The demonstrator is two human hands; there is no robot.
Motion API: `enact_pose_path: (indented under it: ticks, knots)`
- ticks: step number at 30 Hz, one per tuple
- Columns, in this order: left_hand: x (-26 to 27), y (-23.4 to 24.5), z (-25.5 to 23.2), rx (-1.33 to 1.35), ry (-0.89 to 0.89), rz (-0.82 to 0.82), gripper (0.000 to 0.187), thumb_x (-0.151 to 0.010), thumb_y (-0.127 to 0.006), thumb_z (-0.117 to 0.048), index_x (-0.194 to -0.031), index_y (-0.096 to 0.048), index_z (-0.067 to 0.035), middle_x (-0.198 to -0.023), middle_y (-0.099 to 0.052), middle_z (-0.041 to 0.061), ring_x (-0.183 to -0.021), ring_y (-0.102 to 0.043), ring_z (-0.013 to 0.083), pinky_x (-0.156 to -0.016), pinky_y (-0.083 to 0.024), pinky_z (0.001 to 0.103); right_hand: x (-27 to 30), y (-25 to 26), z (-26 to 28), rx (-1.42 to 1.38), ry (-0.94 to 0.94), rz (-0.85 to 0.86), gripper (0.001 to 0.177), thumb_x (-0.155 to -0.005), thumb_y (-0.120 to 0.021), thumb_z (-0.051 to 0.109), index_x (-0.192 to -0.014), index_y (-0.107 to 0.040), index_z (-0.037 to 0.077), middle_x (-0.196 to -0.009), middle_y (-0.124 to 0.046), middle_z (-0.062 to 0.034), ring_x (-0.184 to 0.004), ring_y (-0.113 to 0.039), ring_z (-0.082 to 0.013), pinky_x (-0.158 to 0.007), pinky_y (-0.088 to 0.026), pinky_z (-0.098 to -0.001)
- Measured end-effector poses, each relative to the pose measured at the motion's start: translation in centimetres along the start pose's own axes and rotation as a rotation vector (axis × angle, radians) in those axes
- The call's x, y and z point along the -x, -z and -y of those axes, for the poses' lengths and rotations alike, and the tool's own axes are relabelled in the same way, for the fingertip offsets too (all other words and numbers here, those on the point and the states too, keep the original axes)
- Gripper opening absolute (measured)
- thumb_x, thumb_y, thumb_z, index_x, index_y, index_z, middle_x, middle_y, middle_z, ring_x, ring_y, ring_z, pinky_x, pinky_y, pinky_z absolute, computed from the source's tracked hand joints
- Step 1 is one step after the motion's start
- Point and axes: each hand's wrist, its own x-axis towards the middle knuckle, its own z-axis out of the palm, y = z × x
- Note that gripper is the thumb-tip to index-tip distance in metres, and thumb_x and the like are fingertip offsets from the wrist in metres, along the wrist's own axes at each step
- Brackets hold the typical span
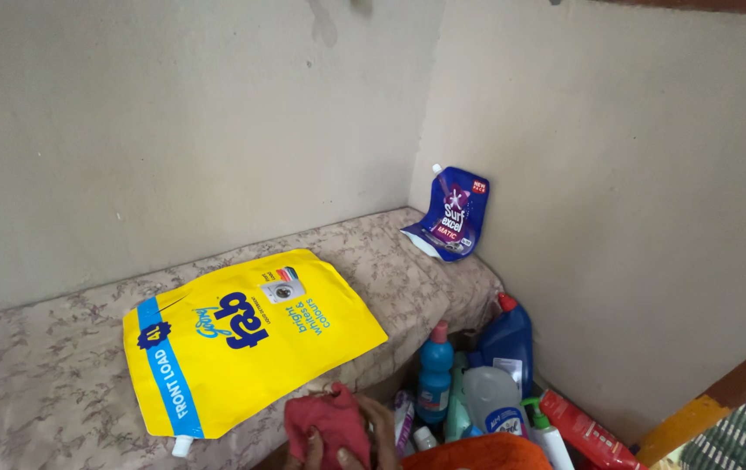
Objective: The person wipes a yellow laundry detergent pouch with a red cloth, then wipes a pink bottle and a blue bottle with the same cloth. The person handles each item one at a time and places them back on the bench.
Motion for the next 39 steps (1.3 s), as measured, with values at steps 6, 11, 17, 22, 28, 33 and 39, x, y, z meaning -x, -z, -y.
enact_pose_path:
  ticks: [6, 11, 17, 22, 28, 33, 39]
  knots:
    - [-0.4, -0.9, -3.7, -0.292, -0.410, -0.233, 0.063, -0.084, -0.076, -0.023, -0.136, -0.050, 0.001, -0.115, -0.070, 0.023, -0.099, -0.073, 0.0357, -0.087, -0.060, 0.044, 0.5, -1.8, 3.2, -0.224, -0.001, -0.086, 0.057, -0.086, -0.069, 0.004, -0.142, -0.055, -0.003, -0.129, -0.070, -0.0182, -0.116, -0.069, -0.0274, -0.098, -0.055, -0.0378]
    - [-2.6, 1.2, -9.7, -0.456, -0.202, -0.052, 0.084, -0.073, -0.082, -0.034, -0.142, -0.047, -0.002, -0.135, -0.059, 0.022, -0.121, -0.060, 0.0337, -0.100, -0.049, 0.050, -3.1, -0.2, 7.4, -0.013, 0.133, -0.170, 0.060, -0.086, -0.069, 0.006, -0.145, -0.055, -0.003, -0.132, -0.068, -0.0193, -0.115, -0.067, -0.0281, -0.098, -0.054, -0.0389]
    - [-6.1, 5.0, -12.4, -1.474, -0.554, 0.099, 0.065, -0.080, -0.069, -0.034, -0.142, -0.057, -0.021, -0.153, -0.051, 0.009, -0.137, -0.046, 0.0265, -0.117, -0.021, 0.063, -12.9, 1.5, 12.8, 0.894, 0.784, 0.046, 0.052, -0.090, -0.063, 0.000, -0.142, -0.060, 0.005, -0.149, -0.059, -0.0181, -0.139, -0.056, -0.0315, -0.115, -0.044, -0.0376]
    - [-8.1, 8.1, -10.5, -1.622, -0.635, 0.234, 0.062, -0.084, -0.060, -0.018, -0.144, -0.056, -0.029, -0.154, -0.048, 0.000, -0.139, -0.044, 0.0207, -0.119, -0.016, 0.069, -15.3, -0.3, 13.0, 1.224, 0.809, 0.280, 0.059, -0.083, -0.057, -0.011, -0.137, -0.065, 0.013, -0.152, -0.057, -0.0151, -0.142, -0.054, -0.0332, -0.116, -0.047, -0.0400]
    - [-10.7, 17.8, -12.5, -1.523, -0.977, 0.289, 0.074, -0.074, -0.061, -0.015, -0.145, -0.052, -0.035, -0.156, -0.044, -0.005, -0.140, -0.039, 0.0235, -0.116, -0.014, 0.076, -10.4, -3.7, 12.5, 1.332, 0.783, 0.634, 0.072, -0.066, -0.059, -0.015, -0.131, -0.069, 0.011, -0.150, -0.058, -0.0131, -0.140, -0.056, -0.0330, -0.112, -0.049, -0.0406]
    - [-11.4, 23.3, -16.7, -2.047, -0.421, 0.061, 0.069, -0.088, -0.059, -0.030, -0.154, -0.040, -0.037, -0.166, -0.033, 0.000, -0.150, -0.029, 0.0293, -0.121, -0.017, 0.072, -5.5, -8.6, 11.9, 1.112, 0.788, 0.892, 0.060, -0.079, -0.064, -0.012, -0.134, -0.066, 0.013, -0.147, -0.061, -0.0124, -0.142, -0.056, -0.0326, -0.121, -0.046, -0.0427]
    - [-8.2, 22.5, -14.7, -1.200, -0.586, -0.460, 0.080, -0.084, -0.064, -0.008, -0.159, -0.036, -0.002, -0.163, -0.036, 0.028, -0.151, -0.034, 0.0494, -0.125, -0.032, 0.061, -8.9, -10.7, 11.6, 0.899, 0.623, 0.758, 0.059, -0.085, -0.062, -0.014, -0.138, -0.064, 0.013, -0.147, -0.063, -0.0106, -0.138, -0.060, -0.0303, -0.118, -0.048, -0.0400]
